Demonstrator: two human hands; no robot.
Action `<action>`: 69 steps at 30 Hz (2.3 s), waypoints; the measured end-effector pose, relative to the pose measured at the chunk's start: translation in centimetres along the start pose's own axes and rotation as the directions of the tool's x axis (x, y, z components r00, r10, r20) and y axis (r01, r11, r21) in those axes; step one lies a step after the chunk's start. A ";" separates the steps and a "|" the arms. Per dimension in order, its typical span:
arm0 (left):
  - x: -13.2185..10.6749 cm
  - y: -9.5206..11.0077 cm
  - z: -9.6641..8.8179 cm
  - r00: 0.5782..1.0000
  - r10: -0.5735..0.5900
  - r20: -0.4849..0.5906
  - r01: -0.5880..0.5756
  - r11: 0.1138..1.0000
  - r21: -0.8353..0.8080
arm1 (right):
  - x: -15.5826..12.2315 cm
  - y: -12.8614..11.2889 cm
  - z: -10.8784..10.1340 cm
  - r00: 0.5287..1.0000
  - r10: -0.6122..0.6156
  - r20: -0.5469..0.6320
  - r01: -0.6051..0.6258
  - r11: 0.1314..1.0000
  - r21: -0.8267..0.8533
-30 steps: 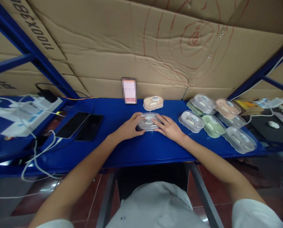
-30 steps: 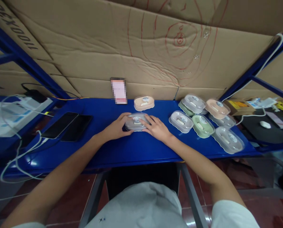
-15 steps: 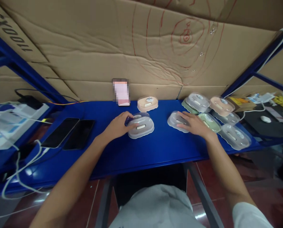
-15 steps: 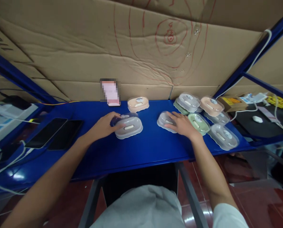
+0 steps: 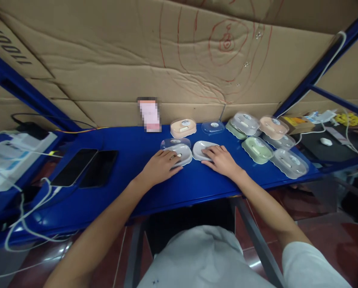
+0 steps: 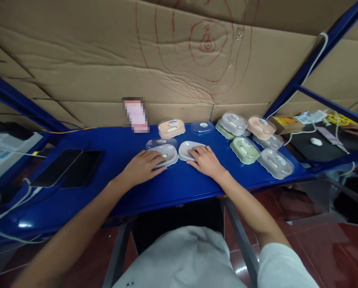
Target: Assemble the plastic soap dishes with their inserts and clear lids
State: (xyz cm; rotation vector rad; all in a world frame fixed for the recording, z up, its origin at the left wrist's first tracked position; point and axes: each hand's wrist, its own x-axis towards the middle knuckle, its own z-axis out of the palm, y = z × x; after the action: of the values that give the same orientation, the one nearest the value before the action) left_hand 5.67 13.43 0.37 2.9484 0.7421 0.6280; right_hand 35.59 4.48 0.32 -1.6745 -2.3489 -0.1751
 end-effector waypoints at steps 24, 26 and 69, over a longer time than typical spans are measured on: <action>2.2 2.1 0.3 0.940 0.248 -0.233 -0.215 0.964 0.156 | 14.7 5.0 -0.4 0.987 -0.136 0.088 0.112 0.966 0.233; 1.8 1.8 0.3 0.921 0.241 -0.306 -0.208 0.968 0.137 | 15.8 4.9 0.2 0.986 -0.132 0.098 0.101 0.956 0.276; 1.3 0.1 -0.3 0.933 0.066 -0.355 -0.071 0.997 -0.001 | 13.9 6.9 -5.6 0.986 -0.097 0.132 0.043 0.931 0.361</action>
State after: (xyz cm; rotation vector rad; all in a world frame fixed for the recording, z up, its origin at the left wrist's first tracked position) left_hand 6.66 13.93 1.18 2.8903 0.6506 1.1890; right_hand 38.52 18.08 9.13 -1.4698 -2.3668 0.3580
